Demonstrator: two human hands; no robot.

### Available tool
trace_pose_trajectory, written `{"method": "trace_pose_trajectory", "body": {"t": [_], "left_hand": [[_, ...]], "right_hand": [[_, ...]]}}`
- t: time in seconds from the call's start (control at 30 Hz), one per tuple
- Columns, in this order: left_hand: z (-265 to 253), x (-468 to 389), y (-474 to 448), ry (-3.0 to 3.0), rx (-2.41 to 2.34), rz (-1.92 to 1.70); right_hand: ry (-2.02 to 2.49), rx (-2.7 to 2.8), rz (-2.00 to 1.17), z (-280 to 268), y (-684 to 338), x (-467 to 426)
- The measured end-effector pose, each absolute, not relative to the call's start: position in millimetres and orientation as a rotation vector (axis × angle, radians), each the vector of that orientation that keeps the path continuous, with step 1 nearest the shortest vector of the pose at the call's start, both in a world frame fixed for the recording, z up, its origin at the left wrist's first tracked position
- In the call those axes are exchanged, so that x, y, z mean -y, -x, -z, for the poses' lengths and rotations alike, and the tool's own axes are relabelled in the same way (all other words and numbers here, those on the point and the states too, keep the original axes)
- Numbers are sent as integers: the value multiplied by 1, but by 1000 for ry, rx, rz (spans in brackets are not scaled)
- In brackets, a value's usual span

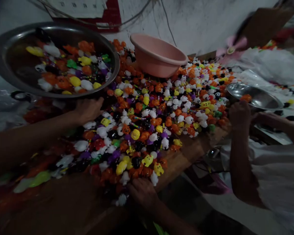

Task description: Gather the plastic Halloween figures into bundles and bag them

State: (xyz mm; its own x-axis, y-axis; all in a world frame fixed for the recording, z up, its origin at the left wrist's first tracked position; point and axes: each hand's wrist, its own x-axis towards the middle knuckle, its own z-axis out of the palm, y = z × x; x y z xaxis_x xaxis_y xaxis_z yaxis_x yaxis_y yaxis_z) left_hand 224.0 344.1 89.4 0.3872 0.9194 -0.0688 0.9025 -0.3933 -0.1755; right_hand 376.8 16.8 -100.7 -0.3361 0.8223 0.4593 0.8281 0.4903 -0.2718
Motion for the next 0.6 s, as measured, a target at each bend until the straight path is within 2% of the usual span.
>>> {"method": "trace_pose_trajectory", "body": {"t": [0.37,0.6], "left_hand": [[-129,-287,-224,2556,1229,-420],[-156,-232,-223,2450,1468,-323]], "right_hand": [[1263,2222,22,105,-381,-18],[1309,2307,-3,101,-383,-25]]}}
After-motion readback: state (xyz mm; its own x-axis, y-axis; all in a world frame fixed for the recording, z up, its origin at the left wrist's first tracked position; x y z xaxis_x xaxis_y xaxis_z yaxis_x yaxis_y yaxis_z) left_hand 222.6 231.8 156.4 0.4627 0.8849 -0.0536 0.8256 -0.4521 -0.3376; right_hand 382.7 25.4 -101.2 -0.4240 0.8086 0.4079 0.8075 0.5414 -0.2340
